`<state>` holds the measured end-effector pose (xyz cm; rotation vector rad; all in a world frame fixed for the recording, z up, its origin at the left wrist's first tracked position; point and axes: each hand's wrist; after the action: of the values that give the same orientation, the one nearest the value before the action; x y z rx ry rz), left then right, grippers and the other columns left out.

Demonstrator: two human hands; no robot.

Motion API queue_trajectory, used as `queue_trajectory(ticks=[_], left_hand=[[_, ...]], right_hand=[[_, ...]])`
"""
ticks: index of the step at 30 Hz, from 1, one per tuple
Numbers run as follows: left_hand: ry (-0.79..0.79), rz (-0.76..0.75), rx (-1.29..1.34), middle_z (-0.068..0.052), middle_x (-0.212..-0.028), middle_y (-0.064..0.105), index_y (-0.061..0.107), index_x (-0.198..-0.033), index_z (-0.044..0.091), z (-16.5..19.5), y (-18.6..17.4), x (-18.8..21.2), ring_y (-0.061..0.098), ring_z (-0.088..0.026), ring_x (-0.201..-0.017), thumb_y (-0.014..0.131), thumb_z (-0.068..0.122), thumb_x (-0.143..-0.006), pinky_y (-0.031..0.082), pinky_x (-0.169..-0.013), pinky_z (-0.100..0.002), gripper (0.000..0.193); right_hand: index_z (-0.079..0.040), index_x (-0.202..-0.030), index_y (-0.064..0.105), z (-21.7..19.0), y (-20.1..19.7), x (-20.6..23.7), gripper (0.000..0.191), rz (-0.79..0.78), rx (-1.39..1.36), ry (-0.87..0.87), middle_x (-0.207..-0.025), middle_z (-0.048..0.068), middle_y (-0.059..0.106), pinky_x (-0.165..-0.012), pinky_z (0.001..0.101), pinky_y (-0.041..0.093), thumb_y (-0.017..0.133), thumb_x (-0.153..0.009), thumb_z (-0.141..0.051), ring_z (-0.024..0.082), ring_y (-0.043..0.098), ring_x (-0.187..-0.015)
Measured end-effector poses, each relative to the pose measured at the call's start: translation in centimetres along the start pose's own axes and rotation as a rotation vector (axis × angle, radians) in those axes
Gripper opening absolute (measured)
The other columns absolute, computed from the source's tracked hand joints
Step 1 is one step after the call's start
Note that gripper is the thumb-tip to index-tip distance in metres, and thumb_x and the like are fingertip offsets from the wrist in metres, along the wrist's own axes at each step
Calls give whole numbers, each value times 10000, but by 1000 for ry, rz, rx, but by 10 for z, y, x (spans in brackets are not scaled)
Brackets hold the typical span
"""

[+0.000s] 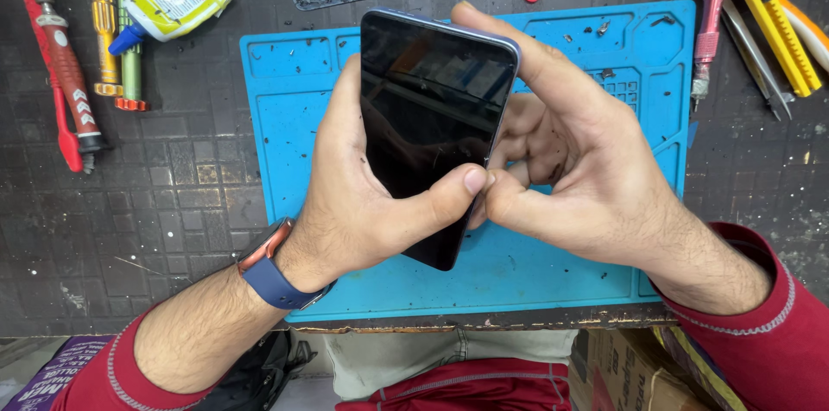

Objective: The person unscrews screws on the back of a smartphone using a screwdriver, pries along the edge, and removes the back cover from the phone body. They then hold the exposed battery and internal frame while picking at the edge with a tool.

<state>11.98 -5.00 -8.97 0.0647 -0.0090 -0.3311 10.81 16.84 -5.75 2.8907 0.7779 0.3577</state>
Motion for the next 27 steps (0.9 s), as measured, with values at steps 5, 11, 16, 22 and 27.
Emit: queue_trajectory(ticks=[5,11,16,22,27], left_hand=[[6,-18,0,-83,-1298,633,399,-1437,7,-3,-1,1,617,-117,-1180,857,203,-941,559,-1104,-307,702],[-45,-32,74,-83,-1312,632,366,-1476,2,-3,-2,0,649,-126,-1206,833,157,-925,586,-1102,-318,739],[1,-49,44,-86,-1338,615,362,-1501,-6,-3,-2,1,610,-128,-1204,852,105,-918,559,-1088,-316,769],[-7,-72,110,-81,-1350,614,354,-1515,-1,0,0,-2,614,-129,-1235,852,94,-911,550,-1118,-319,788],[-32,-78,51,-87,-1312,618,383,-1468,-5,4,2,-3,644,-142,-1234,861,114,-837,580,-1104,-325,801]], right_hand=[[-103,-1683,144,-6,2,-5,951,-22,-33,-8,-1311,144,681,-766,279,665,589,-875,131,134,730,-955],[-143,-1611,121,-6,2,-10,954,-5,-114,-35,-1488,123,515,-823,287,641,594,-836,147,193,668,-1187],[-120,-1503,279,-5,2,-11,820,41,-102,-31,-1468,91,451,-856,315,662,599,-799,153,198,553,-1412],[-103,-1454,350,0,-1,-8,745,39,-138,-92,-1453,90,430,-971,349,672,630,-825,182,205,548,-1383],[-69,-1397,398,4,-5,-6,627,63,-116,-135,-1404,109,488,-916,309,656,597,-864,193,198,597,-1303]])
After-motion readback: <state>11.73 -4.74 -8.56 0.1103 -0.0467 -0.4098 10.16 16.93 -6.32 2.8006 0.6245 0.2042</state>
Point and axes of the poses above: each hand's wrist, its own x-axis away from the middle knuckle, its own y-axis out of the palm, z = x × y
